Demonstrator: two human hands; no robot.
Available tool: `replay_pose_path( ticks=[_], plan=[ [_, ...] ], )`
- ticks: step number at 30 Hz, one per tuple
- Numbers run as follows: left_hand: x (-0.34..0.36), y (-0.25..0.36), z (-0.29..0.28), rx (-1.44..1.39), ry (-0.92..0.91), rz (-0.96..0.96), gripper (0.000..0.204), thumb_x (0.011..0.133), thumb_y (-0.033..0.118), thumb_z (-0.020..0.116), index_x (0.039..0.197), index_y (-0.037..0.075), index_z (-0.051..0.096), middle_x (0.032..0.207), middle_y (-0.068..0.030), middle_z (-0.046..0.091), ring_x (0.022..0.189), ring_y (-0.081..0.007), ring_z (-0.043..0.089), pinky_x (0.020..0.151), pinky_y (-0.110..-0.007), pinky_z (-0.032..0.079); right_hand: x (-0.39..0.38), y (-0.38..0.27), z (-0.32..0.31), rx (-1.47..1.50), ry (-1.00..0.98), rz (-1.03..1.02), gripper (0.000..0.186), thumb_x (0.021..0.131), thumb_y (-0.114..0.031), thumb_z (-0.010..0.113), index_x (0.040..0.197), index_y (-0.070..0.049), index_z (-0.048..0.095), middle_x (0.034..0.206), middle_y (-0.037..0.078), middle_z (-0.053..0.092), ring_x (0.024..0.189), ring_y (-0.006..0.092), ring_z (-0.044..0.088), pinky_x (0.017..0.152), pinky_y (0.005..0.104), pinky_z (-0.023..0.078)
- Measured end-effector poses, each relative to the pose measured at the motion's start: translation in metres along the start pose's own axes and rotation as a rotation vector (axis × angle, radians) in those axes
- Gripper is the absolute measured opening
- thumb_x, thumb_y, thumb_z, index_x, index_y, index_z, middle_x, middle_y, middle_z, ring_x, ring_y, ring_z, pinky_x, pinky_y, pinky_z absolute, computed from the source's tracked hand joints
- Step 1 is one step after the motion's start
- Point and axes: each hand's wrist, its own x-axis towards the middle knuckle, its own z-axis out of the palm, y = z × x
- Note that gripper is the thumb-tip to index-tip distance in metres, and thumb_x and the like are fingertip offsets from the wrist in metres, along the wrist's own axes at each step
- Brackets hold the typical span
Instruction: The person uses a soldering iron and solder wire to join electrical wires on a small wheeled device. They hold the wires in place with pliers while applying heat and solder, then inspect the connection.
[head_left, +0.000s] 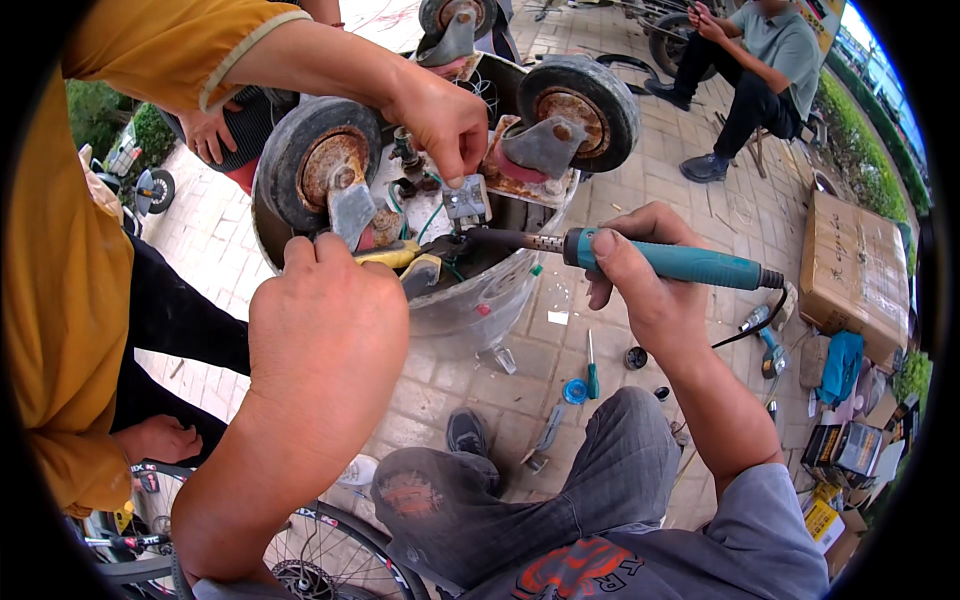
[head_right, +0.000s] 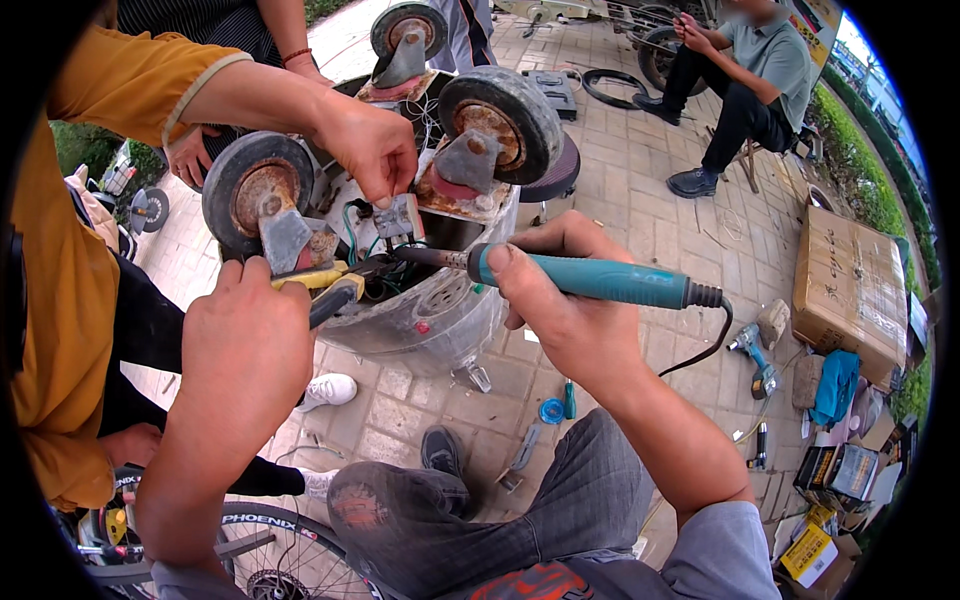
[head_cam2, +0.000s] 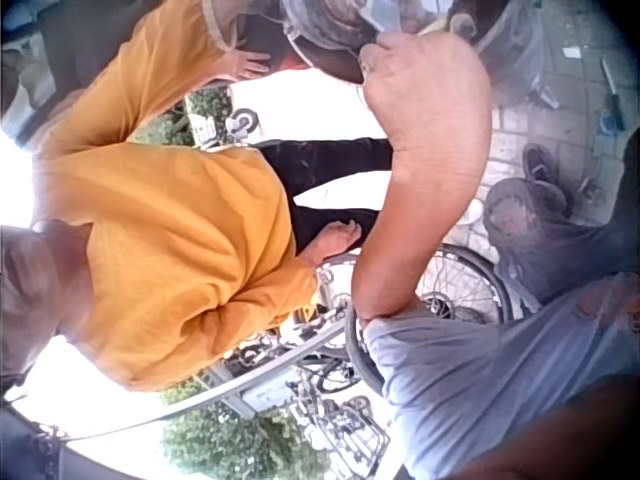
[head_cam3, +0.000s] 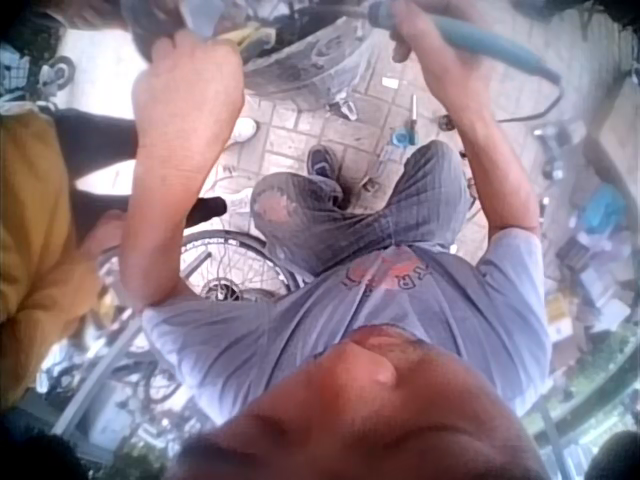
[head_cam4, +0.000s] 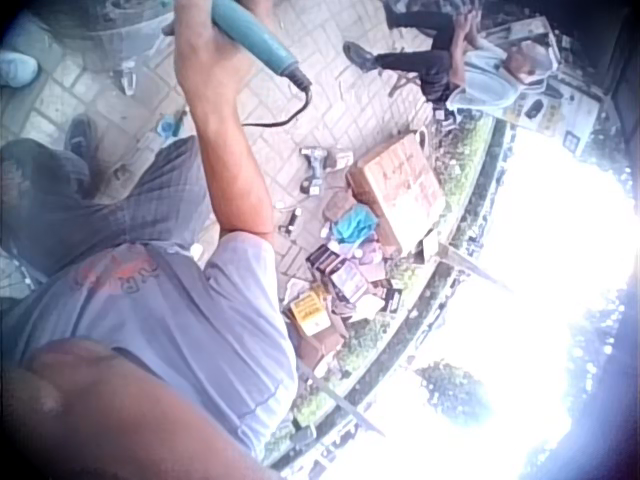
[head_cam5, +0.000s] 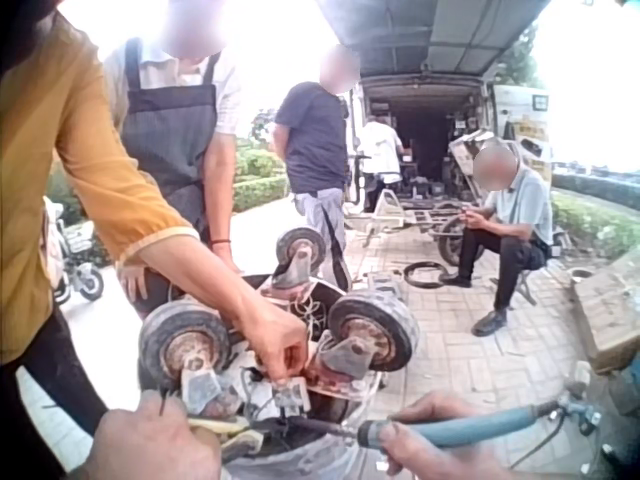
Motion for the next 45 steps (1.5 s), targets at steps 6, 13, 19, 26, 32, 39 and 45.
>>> replay_pose_path(
  ticks=[6,13,19,26,32,39,45],
  plan=[
    [0.001,0.000,-0.001,-0.002,-0.006,0.005,0.013,0.071,0.010,0.064,0.078,0.001,0.070,0.083,-0.0145,0.062,0.085,-0.0269,0.062,0.060,-0.033,0.053,0.001,-0.002,-0.002,0.016,-0.002,0.019,0.026,0.089,-0.020,0.070,0.091,0.004,0.060,0.074,0.008,0.065,0.056,0.0083,0.059,0.049,0.0225,0.048],
    [0.002,0.001,-0.003,-0.004,-0.005,-0.003,0.013,0.071,0.010,0.064,0.078,0.001,0.070,0.083,-0.0140,0.062,0.085,-0.0266,0.062,0.060,-0.033,0.054,0.001,-0.002,-0.003,0.029,-0.017,0.003,0.024,0.088,-0.018,0.071,0.089,0.003,0.058,0.075,0.008,0.065,0.057,0.0076,0.059,0.048,0.0221,0.047],
    [0.003,0.002,-0.004,-0.013,-0.005,-0.006,0.013,0.072,0.010,0.063,0.078,0.001,0.070,0.083,-0.0137,0.062,0.085,-0.0263,0.062,0.060,-0.032,0.053,0.002,-0.002,-0.006,0.014,-0.029,-0.006,0.026,0.089,-0.019,0.071,0.090,0.003,0.057,0.074,0.009,0.065,0.057,0.0089,0.059,0.048,0.0226,0.047],
    [0.003,0.003,-0.005,0.003,-0.001,-0.003,0.013,0.071,0.011,0.064,0.078,0.001,0.070,0.083,-0.0135,0.062,0.086,-0.0260,0.062,0.060,-0.032,0.053,0.002,-0.004,-0.003,0.014,-0.023,-0.011,0.024,0.089,-0.018,0.071,0.090,0.003,0.058,0.073,0.008,0.065,0.057,0.0085,0.059,0.048,0.0224,0.047],
    [0.002,0.003,-0.004,0.012,0.010,0.000,0.014,0.071,0.011,0.064,0.078,0.001,0.069,0.082,-0.0129,0.061,0.085,-0.0255,0.061,0.060,-0.031,0.053,0.003,-0.010,0.000,-0.109,-0.031,-0.060,0.022,0.085,-0.016,0.074,0.081,0.001,0.060,0.067,0.004,0.063,0.058,0.0055,0.055,0.050,0.0220,0.043],
    [0.003,0.004,-0.004,0.022,0.034,0.001,0.013,0.070,0.011,0.064,0.077,0.001,0.069,0.081,-0.0119,0.061,0.084,-0.0247,0.061,0.059,-0.031,0.053,0.010,-0.027,0.007,-0.205,-0.025,-0.058,0.022,0.083,-0.015,0.075,0.077,0.000,0.060,0.064,0.002,0.060,0.059,0.0040,0.051,0.050,0.0233,0.039],
    [0.004,0.004,-0.005,0.044,0.045,0.016,0.013,0.070,0.011,0.064,0.077,0.002,0.069,0.081,-0.0116,0.061,0.084,-0.0244,0.060,0.057,-0.031,0.052,0.020,-0.034,0.007,-0.297,-0.100,-0.097,0.024,0.086,-0.021,0.071,0.082,0.000,0.060,0.065,0.003,0.061,0.049,0.0039,0.053,0.044,0.0193,0.039]
  ],
)
